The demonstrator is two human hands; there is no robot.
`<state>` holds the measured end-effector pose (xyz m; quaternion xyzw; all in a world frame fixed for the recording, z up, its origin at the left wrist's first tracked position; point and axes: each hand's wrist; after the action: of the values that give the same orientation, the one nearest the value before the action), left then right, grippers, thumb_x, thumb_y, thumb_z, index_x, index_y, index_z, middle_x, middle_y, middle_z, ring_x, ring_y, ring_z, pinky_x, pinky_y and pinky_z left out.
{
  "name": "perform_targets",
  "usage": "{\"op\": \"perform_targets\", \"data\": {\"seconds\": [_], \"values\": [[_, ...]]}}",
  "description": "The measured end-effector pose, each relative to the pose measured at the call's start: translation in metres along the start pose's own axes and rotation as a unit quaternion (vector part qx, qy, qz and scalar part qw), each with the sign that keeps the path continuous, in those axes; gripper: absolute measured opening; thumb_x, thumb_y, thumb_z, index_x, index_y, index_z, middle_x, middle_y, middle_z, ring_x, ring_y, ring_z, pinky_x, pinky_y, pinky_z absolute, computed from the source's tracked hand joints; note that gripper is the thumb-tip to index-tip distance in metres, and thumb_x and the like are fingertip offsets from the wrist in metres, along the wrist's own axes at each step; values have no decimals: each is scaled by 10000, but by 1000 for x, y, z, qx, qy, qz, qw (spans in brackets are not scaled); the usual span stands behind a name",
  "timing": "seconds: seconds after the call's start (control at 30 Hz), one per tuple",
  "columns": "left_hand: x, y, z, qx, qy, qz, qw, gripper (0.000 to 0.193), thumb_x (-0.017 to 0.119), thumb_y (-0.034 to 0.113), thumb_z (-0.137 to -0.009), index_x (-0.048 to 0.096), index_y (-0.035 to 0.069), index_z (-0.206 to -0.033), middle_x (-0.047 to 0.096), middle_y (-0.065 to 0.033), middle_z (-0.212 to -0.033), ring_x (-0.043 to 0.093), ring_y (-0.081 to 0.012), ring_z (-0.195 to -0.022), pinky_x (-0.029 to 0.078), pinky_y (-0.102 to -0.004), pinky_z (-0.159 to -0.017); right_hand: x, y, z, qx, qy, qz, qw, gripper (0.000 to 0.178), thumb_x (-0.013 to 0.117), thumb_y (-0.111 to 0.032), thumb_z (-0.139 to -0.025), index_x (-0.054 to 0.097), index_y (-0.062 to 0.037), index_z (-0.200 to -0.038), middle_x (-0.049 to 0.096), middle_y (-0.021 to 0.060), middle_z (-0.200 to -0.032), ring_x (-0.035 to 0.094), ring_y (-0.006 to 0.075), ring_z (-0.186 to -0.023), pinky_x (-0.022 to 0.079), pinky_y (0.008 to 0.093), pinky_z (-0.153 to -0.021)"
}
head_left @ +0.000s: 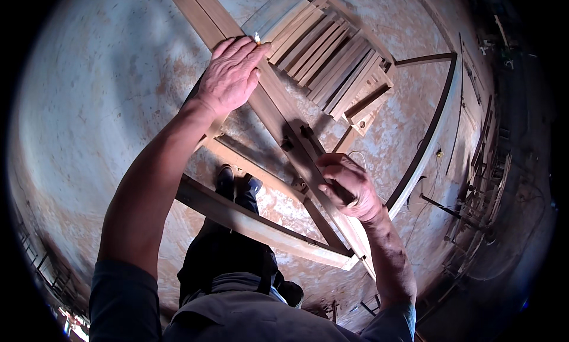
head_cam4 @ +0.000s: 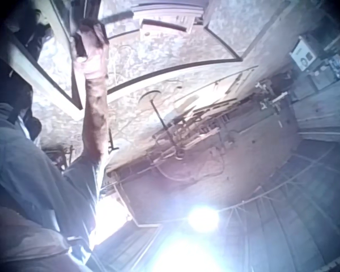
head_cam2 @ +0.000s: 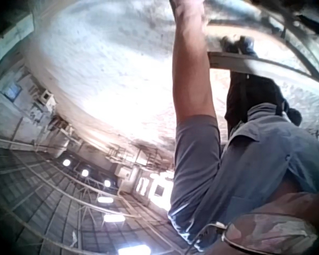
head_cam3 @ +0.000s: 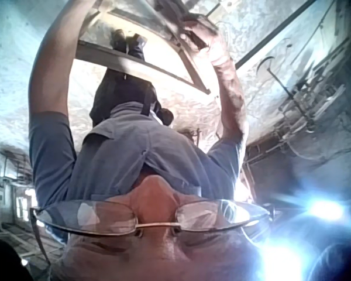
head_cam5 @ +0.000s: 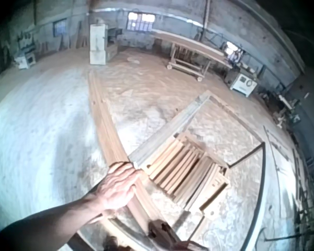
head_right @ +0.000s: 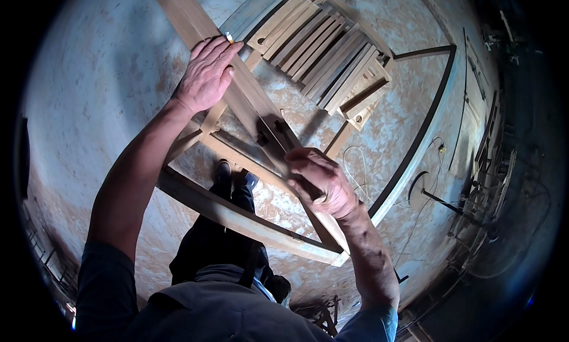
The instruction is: The person assembles a wooden frame by aligning long planks on a workbench and inserting wooden dowels into pre-drilled holes. They use a chisel to tap the dowels into place and later apply a white substance from a container to the joints.
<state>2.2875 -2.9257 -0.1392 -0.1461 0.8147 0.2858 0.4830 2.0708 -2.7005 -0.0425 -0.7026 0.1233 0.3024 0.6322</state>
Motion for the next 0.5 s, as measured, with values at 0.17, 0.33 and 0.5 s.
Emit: {"op": "perform_targets", "data": {"seconds": [0.17, 0.33, 0.5], "values": [[3, 0, -1, 1, -1, -2, 1000, 509, 554, 92, -798, 482, 42, -1299, 534, -130, -1248, 456, -283, -1216, 288, -430, -1088, 15, 1, 12, 25, 60, -49, 997, 122, 673, -5, -804, 608, 14, -905, 625, 168, -1076, 613, 271, -1024, 507, 363, -876], [-1, 2, 0, -3, -7, -12, 1000, 518, 557, 101, -798, 476, 40, -1306, 532, -134, -1246, 457, -289, -1213, 290, -432, -1086, 48, -8, 24, 124, 325, -392, 852, 258, 603, -234, -938, 496, -34, -1061, 555, 191, -1191, 640, 308, -946, 546, 401, -741], [0, 3, -1, 1, -3, -8, 1000, 514, 559, 100, -797, 481, 40, -1302, 534, -137, -1243, 459, -291, -1209, 294, -433, -1083, 54, -15, 8, 195, 346, -404, 824, 279, 624, -268, -924, 493, -29, -981, 625, 203, -1045, 647, 227, -731, 544, 323, -612]]}}
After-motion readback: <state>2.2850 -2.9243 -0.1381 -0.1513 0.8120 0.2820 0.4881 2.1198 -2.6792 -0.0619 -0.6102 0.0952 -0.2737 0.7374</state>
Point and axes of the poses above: each hand's wrist, its own z-axis away from the middle knuckle, its own x-axis out of the palm, y = z × x
